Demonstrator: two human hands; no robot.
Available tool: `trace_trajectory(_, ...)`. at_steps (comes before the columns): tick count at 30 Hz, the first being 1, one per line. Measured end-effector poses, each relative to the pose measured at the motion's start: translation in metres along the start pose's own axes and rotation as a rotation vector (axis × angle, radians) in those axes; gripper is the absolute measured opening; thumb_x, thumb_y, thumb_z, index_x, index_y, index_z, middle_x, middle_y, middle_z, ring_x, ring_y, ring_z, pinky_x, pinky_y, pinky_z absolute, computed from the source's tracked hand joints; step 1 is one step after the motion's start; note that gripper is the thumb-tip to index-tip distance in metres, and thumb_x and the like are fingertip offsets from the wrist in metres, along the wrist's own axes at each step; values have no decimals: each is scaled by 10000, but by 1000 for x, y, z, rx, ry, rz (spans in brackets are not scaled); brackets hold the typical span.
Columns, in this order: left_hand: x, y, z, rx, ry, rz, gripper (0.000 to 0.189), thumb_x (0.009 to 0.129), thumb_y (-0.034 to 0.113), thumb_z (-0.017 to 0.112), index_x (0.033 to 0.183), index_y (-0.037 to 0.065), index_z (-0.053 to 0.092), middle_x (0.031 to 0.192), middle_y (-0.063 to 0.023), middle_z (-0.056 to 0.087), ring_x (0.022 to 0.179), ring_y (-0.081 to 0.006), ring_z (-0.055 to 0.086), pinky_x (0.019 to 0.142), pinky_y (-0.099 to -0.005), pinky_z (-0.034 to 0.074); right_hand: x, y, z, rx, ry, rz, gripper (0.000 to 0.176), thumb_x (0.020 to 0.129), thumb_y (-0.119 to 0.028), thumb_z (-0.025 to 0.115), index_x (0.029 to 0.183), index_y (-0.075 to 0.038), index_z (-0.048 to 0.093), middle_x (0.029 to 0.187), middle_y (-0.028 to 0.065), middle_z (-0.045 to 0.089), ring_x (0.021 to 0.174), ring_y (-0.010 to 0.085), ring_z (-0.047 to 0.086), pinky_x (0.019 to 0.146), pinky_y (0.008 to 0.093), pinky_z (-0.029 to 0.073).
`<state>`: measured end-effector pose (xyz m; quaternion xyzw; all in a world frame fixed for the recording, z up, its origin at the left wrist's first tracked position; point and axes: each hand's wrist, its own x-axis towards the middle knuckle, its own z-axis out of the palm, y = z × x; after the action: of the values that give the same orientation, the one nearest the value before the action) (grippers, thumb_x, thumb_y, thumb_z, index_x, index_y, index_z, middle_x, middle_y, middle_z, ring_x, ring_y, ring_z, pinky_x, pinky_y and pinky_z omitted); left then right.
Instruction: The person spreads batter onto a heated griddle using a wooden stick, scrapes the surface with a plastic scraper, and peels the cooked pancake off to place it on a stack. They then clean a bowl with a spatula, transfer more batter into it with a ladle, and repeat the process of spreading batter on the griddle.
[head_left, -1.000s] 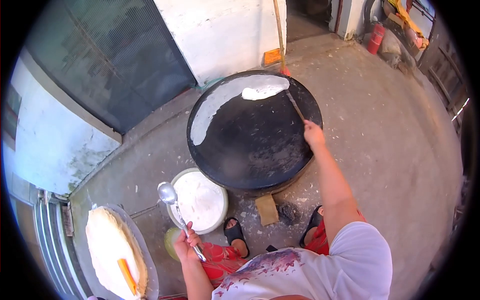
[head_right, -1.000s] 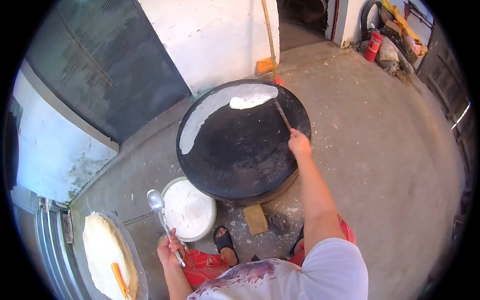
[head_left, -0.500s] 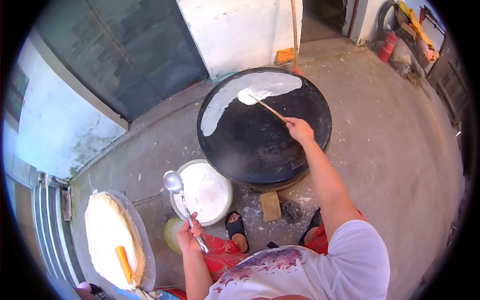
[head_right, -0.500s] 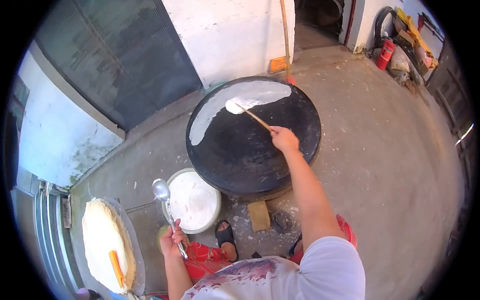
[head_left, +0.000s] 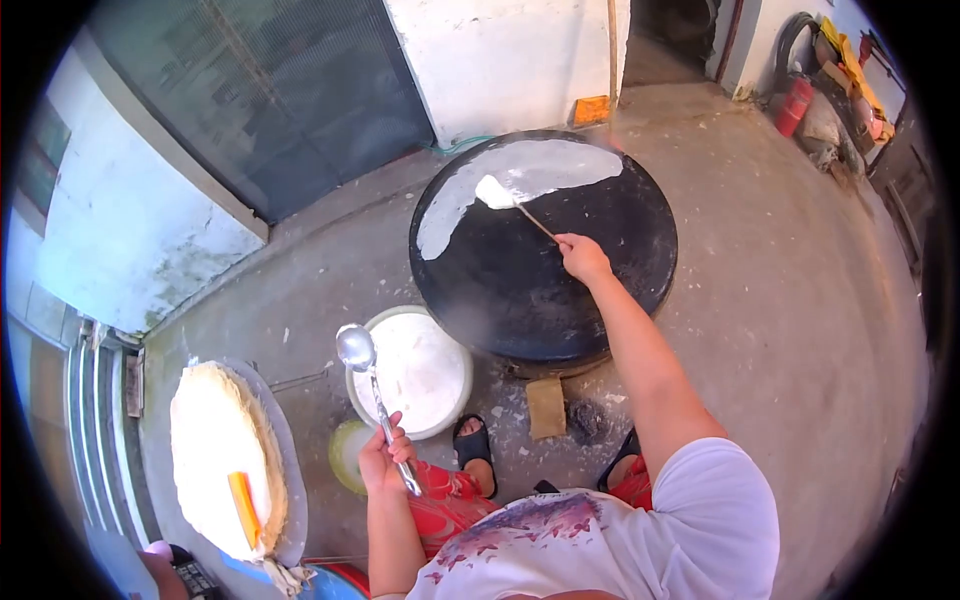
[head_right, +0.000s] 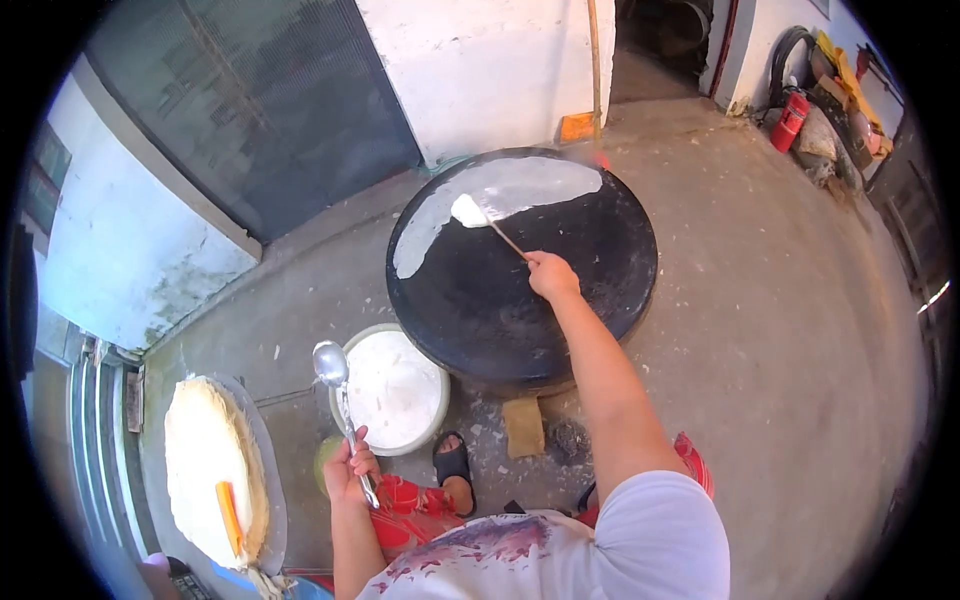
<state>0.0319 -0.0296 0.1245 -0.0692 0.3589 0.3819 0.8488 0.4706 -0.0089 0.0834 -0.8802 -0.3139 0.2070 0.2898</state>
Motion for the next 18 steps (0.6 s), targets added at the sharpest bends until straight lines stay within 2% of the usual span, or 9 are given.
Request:
trace_trajectory(1, 0, 0, 0, -3, 2, 2, 325, 895, 198, 384, 1094, -42, 475, 671, -47, 462, 490, -98, 398, 404, -210, 334, -6, 0, -2, -44, 19, -69, 264, 838, -238, 484, 1080, -225, 588, 971, 83, 620, 883, 242, 598, 770, 320, 456)
trace_trajectory(4, 0, 1, 2, -12, 0, 9, 332, 896, 202, 380, 1098, -44, 474, 675, -51, 468, 493, -101, 401, 406, -212, 336, -21, 15, -35, 26, -92, -126, 266, 836, -235, 491, 1082, -214, 588, 934, 89, 631, 867, 236, 602, 765, 308, 455)
trace_trajectory(6, -1, 0, 3, -12, 24, 28, 304, 895, 174, 357, 1064, -55, 466, 681, -67, 447, 490, -115, 368, 399, -220, 316, -23, 25, -37, 5, -24, -62, 269, 838, -223, 495, 1091, -204, 584, 915, 87, 638, 851, 222, 607, 760, 300, 455)
trace_trajectory(8, -2, -1, 2, -17, 15, 18, 305, 897, 175, 356, 1067, -54, 464, 683, -67, 445, 491, -116, 368, 400, -220, 316, -10, 42, -16, 129, 140, 16, 264, 843, -202, 490, 1089, -192, 586, 940, 88, 634, 869, 218, 603, 776, 303, 449)
trace_trajectory(12, -2, -1, 3, -33, -23, -4, 307, 900, 179, 356, 1078, -52, 454, 689, -67, 443, 498, -117, 370, 405, -222, 318, -27, 6, 1, -3, -45, -191, 260, 839, -184, 494, 1080, -174, 590, 977, 116, 619, 902, 234, 593, 800, 305, 437)
trace_trajectory(14, -4, 0, 2, -26, -22, 3, 309, 902, 181, 354, 1082, -51, 450, 693, -68, 444, 501, -118, 371, 408, -223, 319, -26, 14, -15, -33, -141, -239, 265, 824, -217, 489, 1063, -234, 601, 983, 98, 611, 911, 253, 581, 800, 328, 446)
trace_trajectory(15, -3, 1, 2, -13, -31, 8, 311, 903, 183, 353, 1086, -50, 447, 698, -69, 444, 504, -118, 373, 411, -224, 321, -30, 19, -28, 36, -201, -252, 250, 815, -207, 503, 1037, -212, 618, 958, 92, 621, 886, 248, 590, 778, 320, 453)
trace_trajectory(16, -3, 2, 2, -21, -32, 13, 311, 903, 183, 353, 1086, -50, 447, 698, -69, 444, 504, -118, 373, 411, -224, 321, -39, 23, -40, 81, -206, -157, 264, 819, -199, 504, 1065, -200, 601, 957, 92, 623, 884, 244, 592, 769, 308, 452)
trace_trajectory(18, -3, 2, -2, 23, -23, 35, 315, 905, 182, 346, 1096, -51, 438, 705, -70, 444, 511, -120, 376, 417, -225, 325, -38, 40, -27, 82, 40, -70, 278, 826, -196, 502, 1092, -201, 582, 954, 94, 625, 887, 245, 593, 767, 307, 452)
